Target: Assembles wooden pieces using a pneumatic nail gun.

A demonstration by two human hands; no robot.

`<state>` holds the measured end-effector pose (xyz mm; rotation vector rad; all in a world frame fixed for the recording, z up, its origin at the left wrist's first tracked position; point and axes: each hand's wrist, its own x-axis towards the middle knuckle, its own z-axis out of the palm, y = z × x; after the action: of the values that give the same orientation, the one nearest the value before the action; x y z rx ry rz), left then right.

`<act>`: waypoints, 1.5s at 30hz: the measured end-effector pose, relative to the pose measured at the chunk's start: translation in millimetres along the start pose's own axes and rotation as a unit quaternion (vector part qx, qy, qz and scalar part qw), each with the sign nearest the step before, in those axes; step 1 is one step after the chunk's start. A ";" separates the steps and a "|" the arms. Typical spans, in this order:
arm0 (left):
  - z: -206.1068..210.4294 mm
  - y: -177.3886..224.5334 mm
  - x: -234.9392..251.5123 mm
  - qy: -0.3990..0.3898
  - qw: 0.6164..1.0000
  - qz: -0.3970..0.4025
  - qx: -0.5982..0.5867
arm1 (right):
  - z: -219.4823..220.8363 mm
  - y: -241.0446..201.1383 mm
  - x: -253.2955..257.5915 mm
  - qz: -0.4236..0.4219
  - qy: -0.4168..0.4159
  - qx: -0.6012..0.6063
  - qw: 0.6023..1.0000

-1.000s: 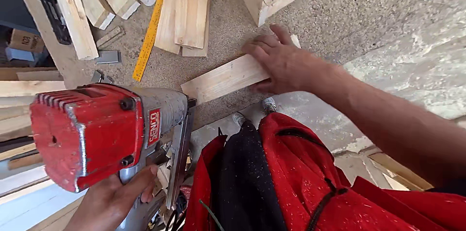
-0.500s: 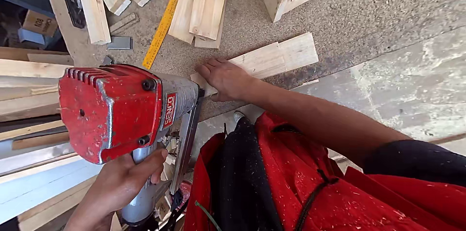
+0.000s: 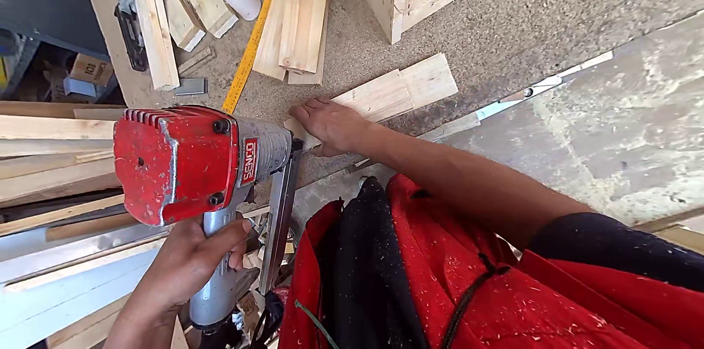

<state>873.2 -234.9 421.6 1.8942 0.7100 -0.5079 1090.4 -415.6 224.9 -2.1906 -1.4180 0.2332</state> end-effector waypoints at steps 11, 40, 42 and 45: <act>-4.5 -17.6 2.3 -0.011 1.000 0.020 -0.004 | -48.8 60.1 -78.9 0.018 0.033 0.011 0.999; 28.7 58.7 47.8 -0.039 0.999 0.022 0.024 | -56.4 123.9 -138.6 -0.006 0.125 0.016 0.992; 28.3 61.7 45.0 -0.038 0.998 0.021 0.045 | -56.0 122.3 -140.1 -0.002 0.122 0.015 0.992; 32.5 70.1 33.6 -0.040 0.997 0.023 0.069 | -57.0 120.6 -138.8 -0.001 0.126 0.023 0.992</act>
<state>944.1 -278.6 434.2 2.0022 0.5911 -0.6133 1149.4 -596.3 194.2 -2.0961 -1.2617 -0.0124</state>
